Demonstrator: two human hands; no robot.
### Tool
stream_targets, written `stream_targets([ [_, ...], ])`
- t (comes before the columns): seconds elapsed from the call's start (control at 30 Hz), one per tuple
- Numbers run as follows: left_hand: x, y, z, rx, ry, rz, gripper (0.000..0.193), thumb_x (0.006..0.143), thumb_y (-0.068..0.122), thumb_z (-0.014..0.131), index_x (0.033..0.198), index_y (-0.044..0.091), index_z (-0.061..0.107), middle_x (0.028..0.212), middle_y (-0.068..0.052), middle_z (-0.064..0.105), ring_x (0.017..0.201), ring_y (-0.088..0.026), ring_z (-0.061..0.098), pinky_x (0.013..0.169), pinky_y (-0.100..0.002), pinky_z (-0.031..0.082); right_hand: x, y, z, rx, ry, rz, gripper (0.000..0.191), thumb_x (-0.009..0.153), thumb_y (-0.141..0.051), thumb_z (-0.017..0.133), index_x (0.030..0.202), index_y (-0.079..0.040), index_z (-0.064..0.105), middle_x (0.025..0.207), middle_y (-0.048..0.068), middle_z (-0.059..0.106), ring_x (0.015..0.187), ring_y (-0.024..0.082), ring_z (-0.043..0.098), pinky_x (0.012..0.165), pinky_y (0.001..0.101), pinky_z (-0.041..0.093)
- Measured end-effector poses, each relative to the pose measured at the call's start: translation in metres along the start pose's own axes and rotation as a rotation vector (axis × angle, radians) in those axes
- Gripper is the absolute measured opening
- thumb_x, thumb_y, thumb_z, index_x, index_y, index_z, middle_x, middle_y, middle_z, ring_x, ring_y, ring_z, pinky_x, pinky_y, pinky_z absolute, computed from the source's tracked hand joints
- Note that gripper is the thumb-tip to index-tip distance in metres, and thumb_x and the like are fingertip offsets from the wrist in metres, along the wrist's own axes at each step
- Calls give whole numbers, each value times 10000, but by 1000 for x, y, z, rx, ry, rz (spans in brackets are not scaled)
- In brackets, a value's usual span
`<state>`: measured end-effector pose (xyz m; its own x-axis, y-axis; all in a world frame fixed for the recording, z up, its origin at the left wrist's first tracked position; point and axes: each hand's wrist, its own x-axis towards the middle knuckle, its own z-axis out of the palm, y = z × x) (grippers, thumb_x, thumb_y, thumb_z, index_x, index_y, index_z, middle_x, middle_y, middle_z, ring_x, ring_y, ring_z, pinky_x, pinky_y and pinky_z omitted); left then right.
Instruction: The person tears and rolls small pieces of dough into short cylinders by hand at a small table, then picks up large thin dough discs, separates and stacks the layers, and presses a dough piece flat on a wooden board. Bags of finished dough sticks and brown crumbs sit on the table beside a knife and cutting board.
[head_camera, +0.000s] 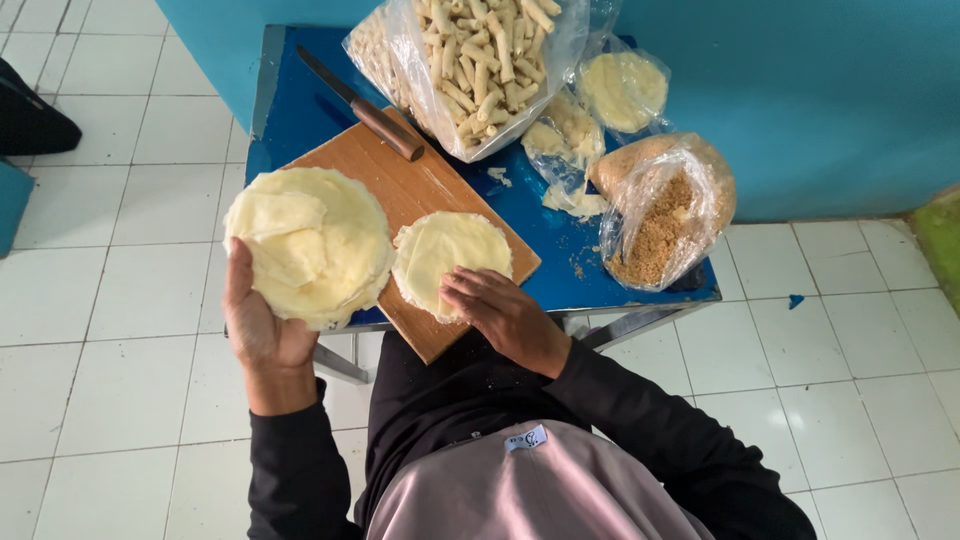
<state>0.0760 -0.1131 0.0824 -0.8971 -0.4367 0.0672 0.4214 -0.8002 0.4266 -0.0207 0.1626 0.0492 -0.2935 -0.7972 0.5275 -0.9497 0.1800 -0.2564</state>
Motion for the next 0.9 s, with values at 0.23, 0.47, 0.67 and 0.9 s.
stream_targets([
  [0.23, -3, -28, 25, 163, 15, -43, 626, 1053, 440, 480, 1535, 48, 402, 1516, -186, 527, 1364, -352, 564, 1130, -533, 492, 19, 6, -55, 511, 5, 302, 430, 1024, -242, 553, 1427, -98, 595, 1501, 89, 598, 1425, 264, 566, 1164, 386, 485],
  [0.47, -10, -84, 54, 57, 39, -186, 641, 1054, 487, 458, 1494, 22, 456, 1446, -177, 576, 1307, -329, 588, 1109, -479, 489, 64, -31, -72, 63, 121, 6, 377, 894, -249, 789, 1216, -75, 698, 1254, 61, 655, 1185, 262, 621, 1023, 397, 491],
  [0.67, -18, -86, 57, 59, 30, -274, 582, 1048, 420, 484, 1458, 7, 475, 1384, -166, 619, 1243, -295, 634, 1043, -455, 533, 66, -24, -55, 90, 213, 170, 110, 988, -181, 722, 1052, -99, 688, 1069, 5, 685, 980, 211, 673, 868, 349, 546],
  [0.9, -21, -80, 54, 260, 60, -312, 415, 1001, 210, 607, 1336, -30, 557, 1201, -156, 698, 1029, -271, 721, 844, -430, 622, 56, 52, -54, 1620, 342, 840, 274, 978, -266, 655, 1133, -42, 623, 1035, 77, 740, 874, 191, 729, 786, 349, 615],
])
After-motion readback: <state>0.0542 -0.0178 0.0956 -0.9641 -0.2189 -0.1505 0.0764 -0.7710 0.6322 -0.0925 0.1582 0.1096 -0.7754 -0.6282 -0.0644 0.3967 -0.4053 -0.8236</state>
